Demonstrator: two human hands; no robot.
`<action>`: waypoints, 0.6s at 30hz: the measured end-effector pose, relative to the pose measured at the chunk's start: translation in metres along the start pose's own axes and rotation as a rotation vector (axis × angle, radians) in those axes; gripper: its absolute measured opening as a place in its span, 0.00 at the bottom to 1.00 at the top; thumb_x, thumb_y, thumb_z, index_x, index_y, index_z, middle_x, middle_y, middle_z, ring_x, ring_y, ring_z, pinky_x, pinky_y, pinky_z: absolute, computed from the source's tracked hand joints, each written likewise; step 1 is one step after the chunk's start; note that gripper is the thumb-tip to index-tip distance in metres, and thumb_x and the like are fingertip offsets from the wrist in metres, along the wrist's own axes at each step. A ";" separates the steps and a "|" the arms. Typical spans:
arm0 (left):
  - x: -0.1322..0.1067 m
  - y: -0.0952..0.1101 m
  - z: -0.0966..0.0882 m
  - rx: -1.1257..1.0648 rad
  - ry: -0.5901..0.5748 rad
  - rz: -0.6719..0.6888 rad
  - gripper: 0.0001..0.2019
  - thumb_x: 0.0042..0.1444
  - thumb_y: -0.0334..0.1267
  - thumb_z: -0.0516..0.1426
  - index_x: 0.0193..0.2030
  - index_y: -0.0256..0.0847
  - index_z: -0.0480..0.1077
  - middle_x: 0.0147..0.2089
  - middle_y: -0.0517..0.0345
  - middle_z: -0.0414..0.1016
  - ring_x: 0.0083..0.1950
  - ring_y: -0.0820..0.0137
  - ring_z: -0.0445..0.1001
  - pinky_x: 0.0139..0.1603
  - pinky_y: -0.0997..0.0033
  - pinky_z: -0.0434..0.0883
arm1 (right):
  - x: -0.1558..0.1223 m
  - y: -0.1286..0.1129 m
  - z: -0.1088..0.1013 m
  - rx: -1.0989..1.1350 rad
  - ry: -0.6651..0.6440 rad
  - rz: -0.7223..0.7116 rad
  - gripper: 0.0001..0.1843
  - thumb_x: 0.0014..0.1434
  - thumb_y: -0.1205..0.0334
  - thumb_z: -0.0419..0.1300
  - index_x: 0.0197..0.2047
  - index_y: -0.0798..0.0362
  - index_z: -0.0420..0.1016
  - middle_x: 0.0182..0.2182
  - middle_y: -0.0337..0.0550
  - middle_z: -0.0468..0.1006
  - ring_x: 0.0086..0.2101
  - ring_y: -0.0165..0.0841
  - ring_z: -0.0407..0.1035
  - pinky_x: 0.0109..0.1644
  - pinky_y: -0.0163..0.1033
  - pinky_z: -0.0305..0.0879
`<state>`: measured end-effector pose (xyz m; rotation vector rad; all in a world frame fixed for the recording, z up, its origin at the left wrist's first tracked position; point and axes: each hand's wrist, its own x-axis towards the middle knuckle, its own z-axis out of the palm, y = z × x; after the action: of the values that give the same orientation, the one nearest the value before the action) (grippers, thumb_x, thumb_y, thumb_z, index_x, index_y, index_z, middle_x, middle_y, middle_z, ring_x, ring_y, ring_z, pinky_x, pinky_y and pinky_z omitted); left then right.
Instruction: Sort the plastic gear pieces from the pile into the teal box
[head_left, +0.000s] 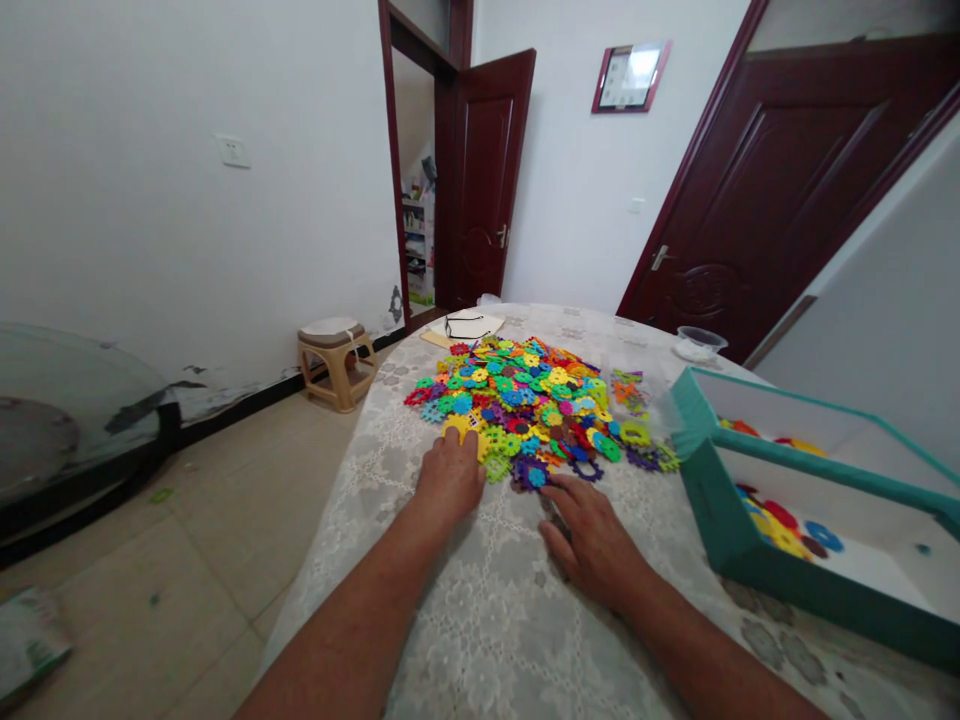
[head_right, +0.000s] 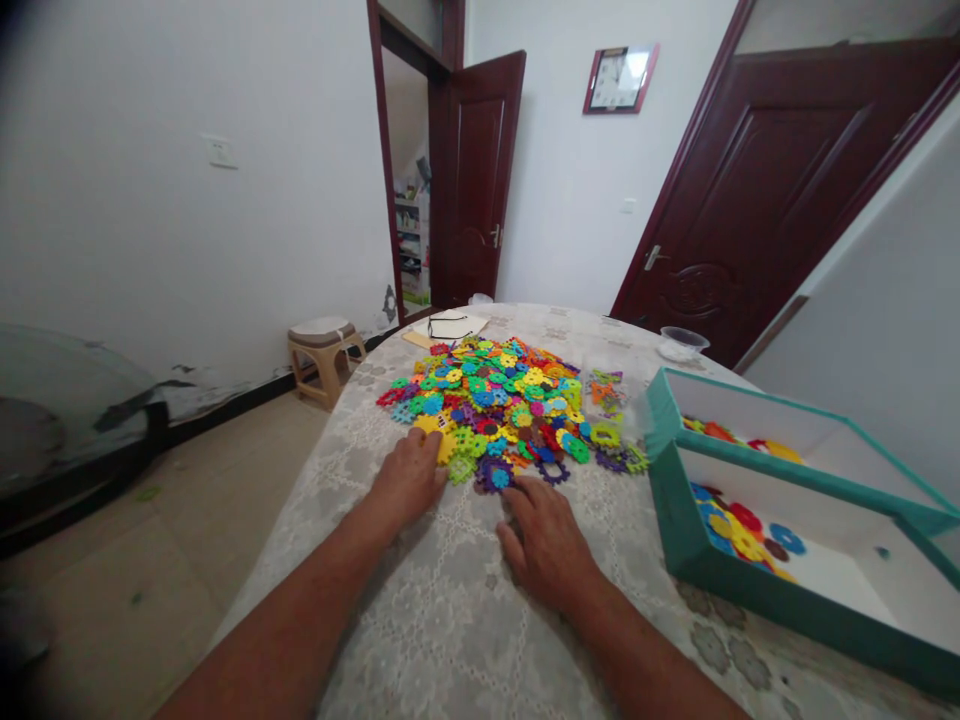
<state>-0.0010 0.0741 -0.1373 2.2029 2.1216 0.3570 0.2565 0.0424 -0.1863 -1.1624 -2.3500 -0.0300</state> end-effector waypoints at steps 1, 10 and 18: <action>-0.002 0.005 0.000 -0.001 -0.004 0.014 0.18 0.62 0.42 0.58 0.58 0.41 0.67 0.58 0.42 0.68 0.58 0.52 0.70 0.55 0.56 0.70 | 0.001 0.002 -0.001 -0.002 -0.003 0.014 0.22 0.66 0.60 0.59 0.62 0.54 0.74 0.61 0.58 0.73 0.61 0.49 0.67 0.66 0.58 0.64; -0.012 0.026 -0.004 -0.092 -0.115 0.271 0.13 0.64 0.43 0.57 0.52 0.40 0.71 0.55 0.45 0.73 0.58 0.54 0.69 0.62 0.54 0.66 | 0.007 0.032 -0.021 -0.042 -0.073 0.166 0.10 0.67 0.62 0.57 0.48 0.53 0.76 0.46 0.53 0.79 0.49 0.45 0.70 0.56 0.51 0.66; -0.021 0.041 -0.002 -0.378 -0.206 0.504 0.12 0.65 0.40 0.58 0.54 0.43 0.71 0.56 0.51 0.76 0.56 0.62 0.74 0.59 0.64 0.70 | 0.006 0.052 -0.031 -0.071 -0.039 0.254 0.10 0.67 0.62 0.56 0.47 0.55 0.77 0.44 0.53 0.79 0.47 0.45 0.70 0.56 0.50 0.64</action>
<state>0.0380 0.0516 -0.1300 2.3786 1.2545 0.4823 0.3060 0.0726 -0.1672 -1.5002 -2.2331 -0.0024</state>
